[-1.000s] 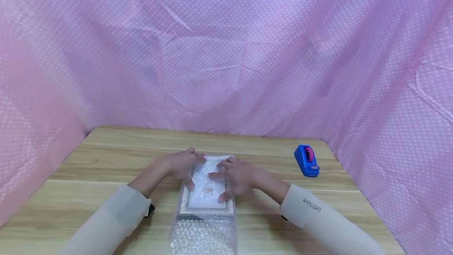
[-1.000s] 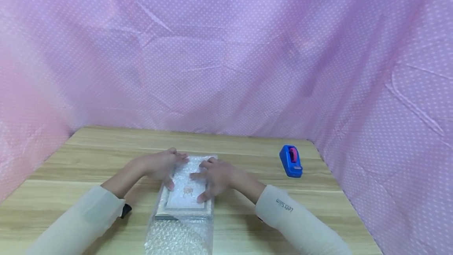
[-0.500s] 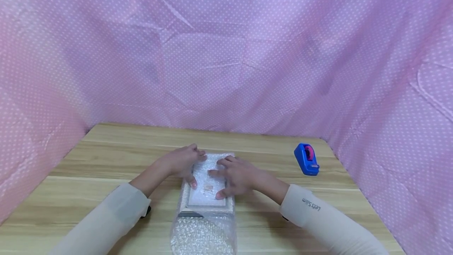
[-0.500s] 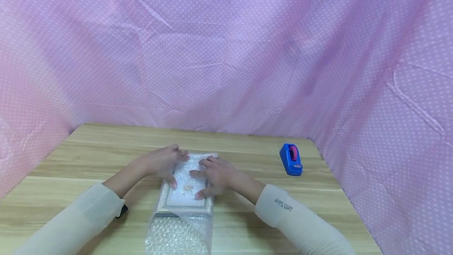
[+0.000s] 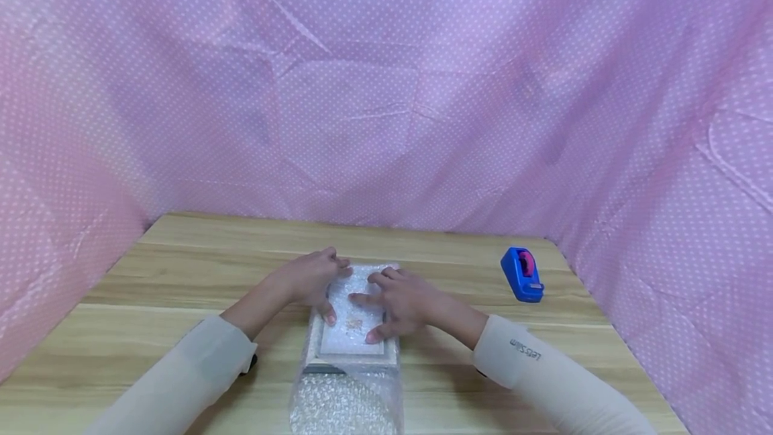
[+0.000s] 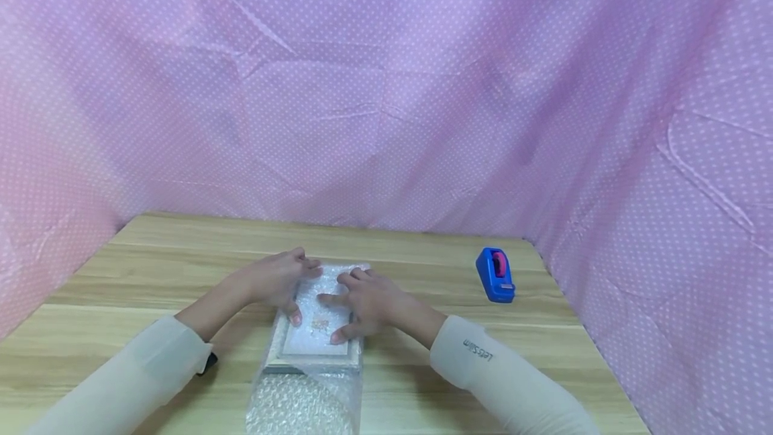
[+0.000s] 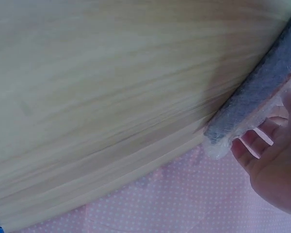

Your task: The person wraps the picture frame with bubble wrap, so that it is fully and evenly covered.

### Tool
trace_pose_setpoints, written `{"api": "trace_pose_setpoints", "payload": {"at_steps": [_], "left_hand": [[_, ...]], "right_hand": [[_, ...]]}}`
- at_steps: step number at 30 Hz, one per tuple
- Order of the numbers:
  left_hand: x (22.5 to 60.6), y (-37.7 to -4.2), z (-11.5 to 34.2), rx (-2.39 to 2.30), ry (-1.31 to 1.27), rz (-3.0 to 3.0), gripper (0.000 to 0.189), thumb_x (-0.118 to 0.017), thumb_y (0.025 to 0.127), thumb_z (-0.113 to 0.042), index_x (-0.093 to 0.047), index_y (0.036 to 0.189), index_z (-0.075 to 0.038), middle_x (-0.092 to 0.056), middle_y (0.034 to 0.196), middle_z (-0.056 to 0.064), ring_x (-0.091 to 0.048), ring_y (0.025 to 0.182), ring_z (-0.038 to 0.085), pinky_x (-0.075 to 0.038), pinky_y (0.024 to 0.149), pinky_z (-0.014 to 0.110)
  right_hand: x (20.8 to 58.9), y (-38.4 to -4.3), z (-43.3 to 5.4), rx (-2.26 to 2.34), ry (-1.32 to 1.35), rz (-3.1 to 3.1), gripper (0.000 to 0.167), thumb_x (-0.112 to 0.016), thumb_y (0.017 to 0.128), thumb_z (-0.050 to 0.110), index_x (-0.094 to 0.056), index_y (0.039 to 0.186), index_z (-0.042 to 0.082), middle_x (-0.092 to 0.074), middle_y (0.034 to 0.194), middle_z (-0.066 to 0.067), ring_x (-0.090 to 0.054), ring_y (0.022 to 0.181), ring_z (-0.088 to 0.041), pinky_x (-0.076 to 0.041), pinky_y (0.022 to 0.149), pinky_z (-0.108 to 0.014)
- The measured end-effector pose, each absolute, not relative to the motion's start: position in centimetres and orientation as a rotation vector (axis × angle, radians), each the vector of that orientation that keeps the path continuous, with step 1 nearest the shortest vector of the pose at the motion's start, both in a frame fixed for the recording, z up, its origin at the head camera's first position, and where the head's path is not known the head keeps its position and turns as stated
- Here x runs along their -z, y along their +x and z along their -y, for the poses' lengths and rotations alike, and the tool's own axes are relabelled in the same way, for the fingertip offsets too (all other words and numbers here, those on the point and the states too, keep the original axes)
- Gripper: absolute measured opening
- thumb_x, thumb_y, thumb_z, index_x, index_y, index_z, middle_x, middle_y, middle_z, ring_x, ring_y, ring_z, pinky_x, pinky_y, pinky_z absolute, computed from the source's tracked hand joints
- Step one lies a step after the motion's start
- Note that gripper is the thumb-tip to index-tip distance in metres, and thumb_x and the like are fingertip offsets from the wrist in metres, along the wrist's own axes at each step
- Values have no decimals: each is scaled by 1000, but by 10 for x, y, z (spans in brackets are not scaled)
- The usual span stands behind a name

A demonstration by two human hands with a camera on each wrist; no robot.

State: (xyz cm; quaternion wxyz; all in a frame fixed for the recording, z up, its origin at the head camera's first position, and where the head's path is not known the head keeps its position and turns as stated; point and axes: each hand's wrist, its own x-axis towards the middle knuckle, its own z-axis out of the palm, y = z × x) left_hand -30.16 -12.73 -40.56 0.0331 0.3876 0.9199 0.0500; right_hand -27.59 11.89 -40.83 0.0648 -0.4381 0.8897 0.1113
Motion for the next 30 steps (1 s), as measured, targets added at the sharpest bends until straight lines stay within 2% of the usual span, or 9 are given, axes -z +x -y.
{"api": "trace_pose_setpoints", "payload": {"at_steps": [3, 10, 13, 16, 18, 20, 24, 30], "left_hand": [[405, -301, 128, -163, 1175, -2826, 104, -91, 59, -59, -59, 144, -7, -53, 150, 15, -55, 120, 32, -52, 102, 50], [402, -299, 132, -173, 1157, -2843, 108, -90, 60, -59, -55, 147, -6, -51, 153, 15, -53, 128, 33, -48, 108, 50], [397, -297, 138, -197, 1167, -2869, 91, -92, 69, -46, -58, 143, -6, -55, 149, 13, -53, 130, 35, -47, 108, 52], [393, -293, 151, -255, 1260, -2879, 48, -88, 74, -21, -74, 118, -8, -71, 123, 7, -65, 112, 29, -57, 95, 45], [393, -288, 163, -294, 1346, -2860, 26, -85, 74, -11, -77, 98, -14, -74, 101, -2, -68, 95, 18, -59, 84, 36], [397, -280, 173, -363, 1434, -2790, 22, -84, 73, -6, -73, 82, -22, -69, 85, -12, -64, 79, 7, -58, 73, 27], [411, -255, 189, -436, 1526, -2679, 25, -88, 74, -14, -71, 85, -29, -62, 85, -22, -58, 79, -3, -56, 73, 22], [430, -227, 198, -430, 1781, -2666, 29, -88, 76, -33, -72, 100, -28, -64, 103, -21, -60, 96, 0, -57, 84, 27]], "right_hand": [[408, -276, -118, -363, -1329, -2674, 84, -43, 89, 83, -28, 161, 41, -37, 161, -14, -37, 146, -35, -26, 122, -56], [409, -278, -118, -374, -1342, -2680, 86, -43, 88, 84, -30, 161, 40, -39, 158, -12, -39, 143, -32, -32, 120, -54], [410, -279, -118, -373, -1333, -2687, 85, -44, 88, 84, -30, 160, 42, -39, 158, -12, -39, 143, -32, -32, 120, -54], [410, -279, -119, -362, -1318, -2692, 85, -45, 87, 84, -30, 160, 43, -39, 159, -12, -38, 144, -32, -30, 121, -54], [410, -279, -119, -349, -1307, -2693, 85, -46, 87, 84, -30, 160, 43, -38, 159, -11, -37, 145, -32, -28, 122, -54], [411, -278, -119, -339, -1301, -2696, 85, -47, 87, 84, -30, 160, 43, -38, 159, -11, -36, 145, -32, -27, 122, -54], [411, -278, -119, -317, -1301, -2701, 85, -48, 87, 83, -31, 160, 43, -38, 159, -11, -36, 145, -31, -26, 123, -53], [409, -278, -120, -312, -1290, -2705, 84, -50, 87, 82, -32, 159, 43, -39, 159, -10, -36, 146, -31, -25, 123, -53]]}}
